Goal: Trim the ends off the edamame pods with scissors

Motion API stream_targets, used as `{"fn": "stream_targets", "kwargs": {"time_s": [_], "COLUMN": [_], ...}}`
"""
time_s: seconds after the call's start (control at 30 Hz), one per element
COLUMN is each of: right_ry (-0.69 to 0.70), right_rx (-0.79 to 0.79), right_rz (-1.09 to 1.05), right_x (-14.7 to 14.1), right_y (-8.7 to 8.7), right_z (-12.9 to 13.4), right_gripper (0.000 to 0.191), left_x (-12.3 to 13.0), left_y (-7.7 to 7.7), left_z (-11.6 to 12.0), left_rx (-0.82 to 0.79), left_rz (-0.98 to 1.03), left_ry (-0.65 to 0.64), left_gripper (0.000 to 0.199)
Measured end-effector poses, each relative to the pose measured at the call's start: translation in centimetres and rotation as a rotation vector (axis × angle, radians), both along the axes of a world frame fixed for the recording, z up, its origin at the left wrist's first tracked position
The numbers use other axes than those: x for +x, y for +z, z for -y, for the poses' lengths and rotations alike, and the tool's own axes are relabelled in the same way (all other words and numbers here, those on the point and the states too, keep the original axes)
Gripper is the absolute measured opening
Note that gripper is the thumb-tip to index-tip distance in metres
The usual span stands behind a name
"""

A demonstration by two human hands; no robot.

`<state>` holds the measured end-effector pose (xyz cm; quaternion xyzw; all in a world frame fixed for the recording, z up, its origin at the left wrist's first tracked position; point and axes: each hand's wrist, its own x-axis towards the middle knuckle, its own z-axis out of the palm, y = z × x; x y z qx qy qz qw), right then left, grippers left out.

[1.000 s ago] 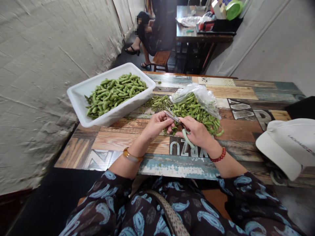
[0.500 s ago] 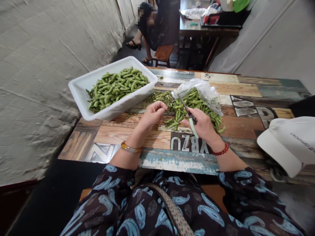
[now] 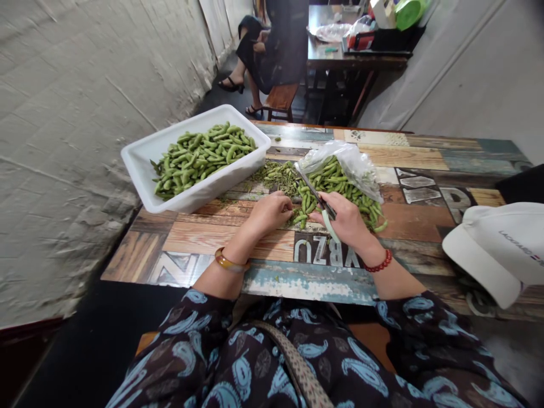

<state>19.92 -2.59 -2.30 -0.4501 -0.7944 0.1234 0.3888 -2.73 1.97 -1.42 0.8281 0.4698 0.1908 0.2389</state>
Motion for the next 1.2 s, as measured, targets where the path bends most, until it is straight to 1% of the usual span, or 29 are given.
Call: {"fn": "stream_targets", "kwargs": {"time_s": [0.07, 0.13, 0.2, 0.3, 0.33, 0.4, 0.47, 0.53, 0.63, 0.77, 0.87, 0.97, 1.1, 1.2], "right_ry": [-0.002, -0.004, 0.001, 0.013, 0.017, 0.018, 0.025, 0.043, 0.083, 0.128, 0.138, 0.140, 0.154, 0.154], "right_rx": [-0.008, -0.004, 0.008, 0.012, 0.007, -0.007, -0.022, -0.042, -0.077, -0.102, -0.105, -0.106, -0.107, -0.115], "right_rz": [0.001, -0.003, -0.008, -0.008, -0.005, 0.005, 0.022, 0.038, 0.062, 0.097, 0.108, 0.101, 0.101, 0.105], "right_x": [0.0, 0.0, 0.0, 0.0, 0.0, 0.0, 0.0, -0.1, -0.1, -0.3, -0.4, -0.4, -0.5, -0.5], "right_y": [-0.1, -0.1, -0.1, -0.1, 0.0, 0.0, 0.1, 0.2, 0.3, 0.6, 0.7, 0.8, 0.9, 1.0], "right_z": [0.0, 0.0, -0.1, 0.0, 0.0, 0.1, 0.2, 0.2, 0.3, 0.4, 0.5, 0.6, 0.6, 0.7], "right_gripper": [0.046, 0.047, 0.047, 0.047, 0.047, 0.047, 0.049, 0.055, 0.061, 0.062, 0.064, 0.066, 0.066, 0.062], "left_x": [-0.1, -0.2, -0.3, -0.4, -0.3, -0.1, 0.0, 0.2, 0.3, 0.4, 0.6, 0.8, 0.9, 0.8], "left_y": [0.0, 0.2, 0.6, 1.1, 1.2, 1.4, 1.4, 1.4, 1.2, 1.1, 1.2, 1.5, 1.7, 1.7], "left_z": [-0.2, -0.4, -0.5, -0.2, -0.1, 0.1, 0.3, 0.5, 0.6, 0.7, 0.9, 1.1, 1.3, 1.3], "left_rx": [-0.006, -0.052, -0.185, -0.481, -0.553, -0.641, -0.681, -0.693, -0.663, -0.610, -0.587, -0.576, -0.572, -0.570], "left_rz": [0.126, 0.309, 0.531, 0.831, 0.900, 0.978, 1.004, 1.008, 1.022, 0.977, 0.913, 0.897, 0.894, 0.888], "left_ry": [0.040, 0.091, 0.132, 0.158, 0.168, 0.184, 0.188, 0.176, 0.147, 0.094, 0.023, -0.033, -0.032, -0.033], "left_gripper": [0.005, 0.007, 0.013, 0.025, 0.028, 0.035, 0.040, 0.036, 0.031, 0.030, 0.029, 0.027, 0.026, 0.028]}}
